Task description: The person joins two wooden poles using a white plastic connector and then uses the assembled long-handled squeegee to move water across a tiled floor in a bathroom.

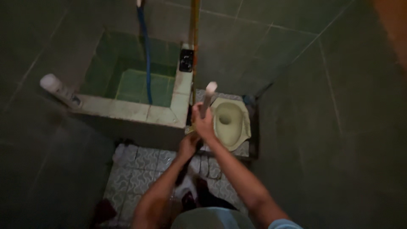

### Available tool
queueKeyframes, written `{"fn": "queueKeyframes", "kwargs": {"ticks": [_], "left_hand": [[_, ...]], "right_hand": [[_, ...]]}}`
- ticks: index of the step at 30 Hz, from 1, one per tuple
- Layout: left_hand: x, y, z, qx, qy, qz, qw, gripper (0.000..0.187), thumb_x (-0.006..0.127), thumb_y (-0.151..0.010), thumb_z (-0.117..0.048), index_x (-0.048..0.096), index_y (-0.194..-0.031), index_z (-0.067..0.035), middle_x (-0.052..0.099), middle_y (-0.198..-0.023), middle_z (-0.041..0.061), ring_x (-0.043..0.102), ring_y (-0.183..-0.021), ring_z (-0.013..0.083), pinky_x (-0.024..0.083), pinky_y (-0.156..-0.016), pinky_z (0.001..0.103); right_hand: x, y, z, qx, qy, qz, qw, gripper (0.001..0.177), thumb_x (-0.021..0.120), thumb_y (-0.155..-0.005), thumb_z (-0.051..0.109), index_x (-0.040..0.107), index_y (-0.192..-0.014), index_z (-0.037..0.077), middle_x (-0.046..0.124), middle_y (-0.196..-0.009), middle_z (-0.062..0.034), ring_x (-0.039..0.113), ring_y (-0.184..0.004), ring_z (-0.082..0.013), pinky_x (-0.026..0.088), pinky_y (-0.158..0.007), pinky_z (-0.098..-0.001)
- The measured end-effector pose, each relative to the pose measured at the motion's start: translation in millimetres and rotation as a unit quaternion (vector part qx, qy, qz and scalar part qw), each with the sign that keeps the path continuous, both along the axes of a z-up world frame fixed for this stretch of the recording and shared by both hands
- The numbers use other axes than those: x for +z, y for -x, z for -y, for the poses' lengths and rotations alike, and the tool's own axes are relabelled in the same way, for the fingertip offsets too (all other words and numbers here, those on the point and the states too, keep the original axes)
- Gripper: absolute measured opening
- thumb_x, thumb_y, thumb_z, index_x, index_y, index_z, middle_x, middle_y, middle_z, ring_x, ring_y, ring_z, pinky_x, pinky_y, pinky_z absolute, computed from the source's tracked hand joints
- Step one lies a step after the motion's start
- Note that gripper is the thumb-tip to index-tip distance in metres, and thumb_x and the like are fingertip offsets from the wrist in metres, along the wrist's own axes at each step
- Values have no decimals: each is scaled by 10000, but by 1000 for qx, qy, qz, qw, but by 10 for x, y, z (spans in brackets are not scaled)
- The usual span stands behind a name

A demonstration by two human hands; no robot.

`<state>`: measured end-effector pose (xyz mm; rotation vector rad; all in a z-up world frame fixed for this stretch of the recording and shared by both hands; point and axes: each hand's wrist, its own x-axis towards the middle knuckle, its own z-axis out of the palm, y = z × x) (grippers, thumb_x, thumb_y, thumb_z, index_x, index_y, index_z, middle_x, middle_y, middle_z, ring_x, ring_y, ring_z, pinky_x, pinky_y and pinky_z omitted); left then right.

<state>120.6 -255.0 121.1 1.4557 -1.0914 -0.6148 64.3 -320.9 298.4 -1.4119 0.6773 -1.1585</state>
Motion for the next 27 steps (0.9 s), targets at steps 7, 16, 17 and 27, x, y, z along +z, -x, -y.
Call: {"fn": "queueKeyframes", "kwargs": {"ticks": [7, 16, 17, 27], "left_hand": [[122, 146, 968, -165, 26, -173, 971, 398, 690, -937, -137, 616, -1315, -40, 695, -1253, 102, 656, -1150, 233, 540, -945, 385], [442, -565, 1843, -114, -14, -127, 985, 376, 620, -1059, -258, 583, -1399, -102, 650, -1364, 96, 670, -1152, 214, 546, -949, 379], [507, -631, 1861, -115, -40, -125, 985, 384, 611, -1050, -277, 576, -1398, -119, 633, -1362, 79, 660, -1137, 206, 552, -911, 385], [597, -1263, 3093, -11, 79, -120, 990, 337, 614, -1057, -237, 572, -1367, -110, 639, -1227, 84, 645, -1018, 180, 523, -843, 348]], "right_hand": [[-124, 183, 516, -219, 149, -45, 963, 340, 619, -1064, 352, 625, -1126, 18, 655, -920, -46, 633, -850, -175, 516, -759, -351], [664, 75, 1973, -289, 155, 54, 943, 391, 587, -1103, 333, 600, -1271, -19, 652, -965, -43, 599, -855, -138, 499, -752, -328], [640, 82, 2119, -293, 166, 34, 941, 410, 578, -1109, 344, 594, -1294, -21, 658, -979, -45, 606, -865, -140, 510, -769, -330], [-84, -497, 3538, -254, 126, 10, 959, 396, 588, -1114, 356, 628, -1222, -23, 628, -927, -52, 582, -851, -155, 509, -784, -351]]}}
